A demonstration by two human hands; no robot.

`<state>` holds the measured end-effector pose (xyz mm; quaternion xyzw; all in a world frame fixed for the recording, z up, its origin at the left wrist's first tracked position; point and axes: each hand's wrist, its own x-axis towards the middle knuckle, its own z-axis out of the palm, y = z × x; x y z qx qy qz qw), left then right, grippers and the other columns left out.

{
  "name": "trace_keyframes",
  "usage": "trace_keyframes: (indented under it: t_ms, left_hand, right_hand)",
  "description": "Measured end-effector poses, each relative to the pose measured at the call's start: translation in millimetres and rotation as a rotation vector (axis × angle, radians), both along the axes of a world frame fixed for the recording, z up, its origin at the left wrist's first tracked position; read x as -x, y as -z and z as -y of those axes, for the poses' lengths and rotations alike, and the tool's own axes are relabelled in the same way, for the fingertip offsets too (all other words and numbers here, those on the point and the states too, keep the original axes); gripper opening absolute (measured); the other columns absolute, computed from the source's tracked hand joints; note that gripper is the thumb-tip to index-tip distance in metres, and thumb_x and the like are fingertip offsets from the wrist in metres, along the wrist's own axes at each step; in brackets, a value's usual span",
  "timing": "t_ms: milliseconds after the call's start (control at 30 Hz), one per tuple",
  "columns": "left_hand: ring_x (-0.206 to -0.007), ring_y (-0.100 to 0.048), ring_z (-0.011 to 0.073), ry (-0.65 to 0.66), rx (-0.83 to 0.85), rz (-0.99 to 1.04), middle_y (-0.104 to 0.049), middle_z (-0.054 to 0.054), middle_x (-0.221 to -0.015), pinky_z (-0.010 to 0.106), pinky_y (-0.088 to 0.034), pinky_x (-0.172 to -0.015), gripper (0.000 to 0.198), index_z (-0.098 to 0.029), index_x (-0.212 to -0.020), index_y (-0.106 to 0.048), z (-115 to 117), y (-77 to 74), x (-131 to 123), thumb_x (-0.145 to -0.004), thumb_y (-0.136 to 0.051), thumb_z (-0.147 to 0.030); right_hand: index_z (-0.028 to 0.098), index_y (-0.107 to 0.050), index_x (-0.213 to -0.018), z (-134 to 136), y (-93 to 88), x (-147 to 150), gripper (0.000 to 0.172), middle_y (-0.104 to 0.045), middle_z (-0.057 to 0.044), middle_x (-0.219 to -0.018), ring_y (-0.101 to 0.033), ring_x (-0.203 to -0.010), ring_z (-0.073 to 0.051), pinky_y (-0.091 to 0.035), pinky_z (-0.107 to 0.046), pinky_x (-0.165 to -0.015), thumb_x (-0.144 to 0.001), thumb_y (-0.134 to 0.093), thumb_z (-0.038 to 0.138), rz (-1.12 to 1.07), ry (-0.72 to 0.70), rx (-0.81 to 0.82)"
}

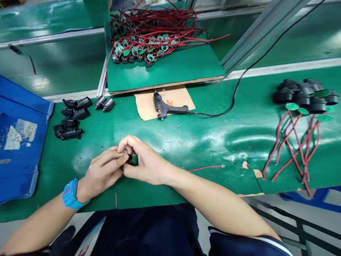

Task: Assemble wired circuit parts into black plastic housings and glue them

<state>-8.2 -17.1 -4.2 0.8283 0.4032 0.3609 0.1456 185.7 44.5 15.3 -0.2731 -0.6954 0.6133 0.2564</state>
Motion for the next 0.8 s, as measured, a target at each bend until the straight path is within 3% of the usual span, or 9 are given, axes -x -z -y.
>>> trace_keyframes:
  t_ms: [67,167,267,333,467,567,700,800]
  left_hand:
    - [-0.105,-0.074,0.0230,-0.002,0.019,0.018,-0.075,0.007,-0.104,0.038,-0.064,-0.092,0.028,-0.023,-0.120,-0.066,0,0.1,-1,-0.095,-0.061,-0.012]
    - [-0.104,-0.074,0.0226,-0.075,0.126,0.176,-0.075,0.008,-0.107,0.036,-0.064,-0.088,0.022,-0.023,-0.116,-0.065,-2,-0.4,-2,-0.094,-0.069,-0.022]
    - [-0.106,-0.074,0.0228,-0.119,0.216,0.326,-0.076,0.008,-0.106,0.036,-0.063,-0.091,0.029,-0.023,-0.112,-0.063,-2,-1.5,-2,-0.089,-0.078,-0.031]
    - [-0.106,-0.074,0.0225,-0.141,0.254,0.405,-0.076,0.007,-0.104,0.037,-0.062,-0.092,0.034,-0.024,-0.109,-0.060,0,-1.4,-4,-0.085,-0.083,-0.033]
    - [-0.102,-0.076,0.0209,-0.131,0.226,0.479,-0.075,0.005,-0.103,0.039,-0.063,-0.093,0.039,-0.025,-0.108,-0.051,6,2.5,-9,-0.085,-0.083,-0.032]
    - [-0.105,-0.076,0.0222,-0.082,0.141,0.326,-0.075,0.006,-0.105,0.039,-0.062,-0.094,0.040,-0.025,-0.121,-0.051,3,2.7,-8,-0.092,-0.075,-0.040]
    - [-0.122,-0.067,0.0335,-0.036,0.003,-0.187,-0.070,0.013,-0.128,0.051,-0.053,-0.106,0.065,-0.024,-0.136,-0.053,-11,-17.2,21,-0.085,-0.075,-0.058]
    - [-0.109,-0.067,0.0376,-0.444,-0.092,-0.443,-0.071,0.015,-0.120,0.054,-0.052,-0.095,0.032,-0.021,-0.123,-0.064,-14,-33.5,67,-0.096,-0.063,-0.039]
  right_hand:
    - [0.023,-0.054,-0.101,-1,-0.7,-1,0.035,-0.046,0.003,-0.086,-0.047,-0.080,-0.013,-0.044,-0.026,-0.068,-0.071,-0.063,0.006,-0.001,-0.012,0.001]
    - [0.024,-0.056,-0.115,-4,-13.5,-9,0.032,-0.055,0.000,-0.097,-0.054,-0.083,-0.013,-0.049,-0.025,-0.067,-0.086,-0.068,0.019,0.029,-0.005,0.058]
    - [0.028,-0.051,-0.133,-3,-32.4,-22,0.054,-0.060,-0.002,-0.106,-0.061,-0.083,-0.013,-0.052,-0.023,-0.061,-0.087,-0.078,0.034,0.090,0.007,0.076]
    - [0.028,-0.053,-0.132,0,-41.4,-27,0.059,-0.063,0.000,-0.100,-0.061,-0.078,-0.012,-0.051,-0.021,-0.056,-0.083,-0.084,0.034,0.155,0.029,-0.016]
    - [0.024,-0.058,-0.123,10,-43.9,-22,0.049,-0.068,0.001,-0.100,-0.059,-0.064,-0.008,-0.048,-0.020,-0.053,-0.083,-0.084,0.032,0.226,0.055,-0.255]
    - [0.019,-0.061,-0.113,19,-40.4,-19,0.033,-0.072,-0.001,-0.097,-0.060,-0.058,-0.008,-0.049,-0.022,-0.053,-0.085,-0.078,0.028,0.267,0.079,-0.432]
    - [0.018,-0.065,-0.102,20,-35.4,-51,0.016,-0.075,-0.003,-0.086,-0.065,-0.058,-0.012,-0.049,-0.025,-0.056,-0.089,-0.069,0.026,0.475,0.271,-0.767]
    - [0.020,-0.066,-0.105,1,-24.9,-103,0.022,-0.075,-0.004,-0.083,-0.067,-0.060,-0.016,-0.047,-0.028,-0.057,-0.089,-0.068,0.036,0.780,0.592,-0.827]
